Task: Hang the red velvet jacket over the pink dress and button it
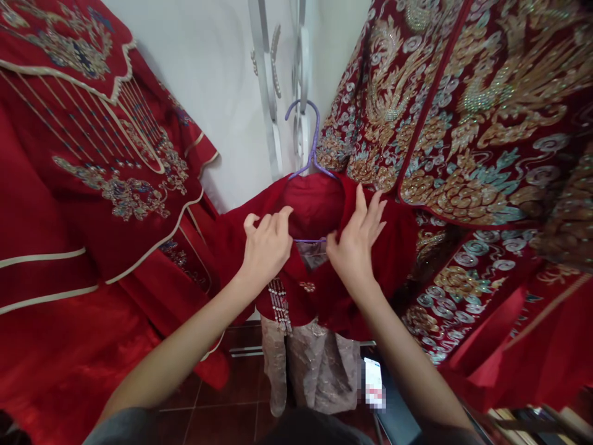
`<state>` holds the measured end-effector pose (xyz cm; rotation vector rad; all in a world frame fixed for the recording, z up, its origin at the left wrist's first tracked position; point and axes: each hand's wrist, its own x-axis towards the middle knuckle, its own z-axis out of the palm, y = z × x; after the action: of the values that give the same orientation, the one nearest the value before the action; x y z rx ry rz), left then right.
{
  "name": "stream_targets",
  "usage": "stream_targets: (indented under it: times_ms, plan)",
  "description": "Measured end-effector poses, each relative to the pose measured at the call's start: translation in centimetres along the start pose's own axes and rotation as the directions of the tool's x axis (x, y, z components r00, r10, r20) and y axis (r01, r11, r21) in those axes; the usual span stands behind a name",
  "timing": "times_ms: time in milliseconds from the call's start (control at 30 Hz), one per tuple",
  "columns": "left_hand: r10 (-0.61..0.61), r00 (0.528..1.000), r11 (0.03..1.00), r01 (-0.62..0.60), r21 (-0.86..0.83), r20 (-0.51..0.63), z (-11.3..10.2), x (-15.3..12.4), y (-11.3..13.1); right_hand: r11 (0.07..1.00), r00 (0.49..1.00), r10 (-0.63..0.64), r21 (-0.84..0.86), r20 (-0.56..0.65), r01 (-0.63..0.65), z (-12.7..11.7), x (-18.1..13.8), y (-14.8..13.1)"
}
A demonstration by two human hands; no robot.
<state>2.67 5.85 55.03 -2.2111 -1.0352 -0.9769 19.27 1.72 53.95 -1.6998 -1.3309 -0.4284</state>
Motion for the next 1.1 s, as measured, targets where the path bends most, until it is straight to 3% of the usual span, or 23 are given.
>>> stream_targets:
  times_ms: [133, 233, 367, 533, 667, 733, 900, 1100]
  plan:
    - [-0.130, 0.991, 0.989, 0.131, 0.072, -0.021, -1.6, -0.5, -1.8, 0.987, 0.993, -0.112, -0.117, 0.031, 0.114, -3.0, 0.3, 3.4]
    - [-0.187, 0.982, 0.982, 0.188, 0.031, -0.033, -2.1, -0.9, -2.6, 0.970, 0.976, -0.192, -0.133, 0.100, 0.204, -5.0, 1.3, 5.4]
    - [-0.198, 0.979, 0.977, 0.194, -0.085, -0.045, -0.5, -1.8, -2.3, 0.952, 0.953, -0.244, -0.140, 0.179, 0.270, -6.4, 2.4, 6.3]
    - [-0.189, 0.980, 0.977, 0.181, -0.113, -0.061, 1.3, -2.4, -2.2, 0.934, 0.939, -0.326, -0.118, 0.115, 0.338, -7.7, 2.9, 6.9]
    - [-0.149, 0.988, 0.981, 0.142, -0.130, -0.039, 0.8, -2.6, -3.0, 0.828, 0.824, -0.516, -0.112, 0.235, 0.550, -9.1, 3.3, 8.5]
    - [-0.144, 0.989, 0.981, 0.139, -0.138, -0.030, 0.6, -2.7, -3.2, 0.792, 0.788, -0.533, -0.146, 0.308, 0.593, -9.6, 3.6, 9.2]
    - [-0.130, 0.991, 0.977, 0.129, -0.168, 0.004, 0.6, -3.1, -3.4, 0.842, 0.870, -0.396, -0.262, 0.292, 0.471, -10.6, 4.8, 8.6]
    - [-0.137, 0.990, 0.977, 0.138, -0.162, 0.018, 0.9, -3.7, -3.7, 0.853, 0.922, -0.336, -0.352, 0.195, 0.385, -10.3, 7.3, 7.0]
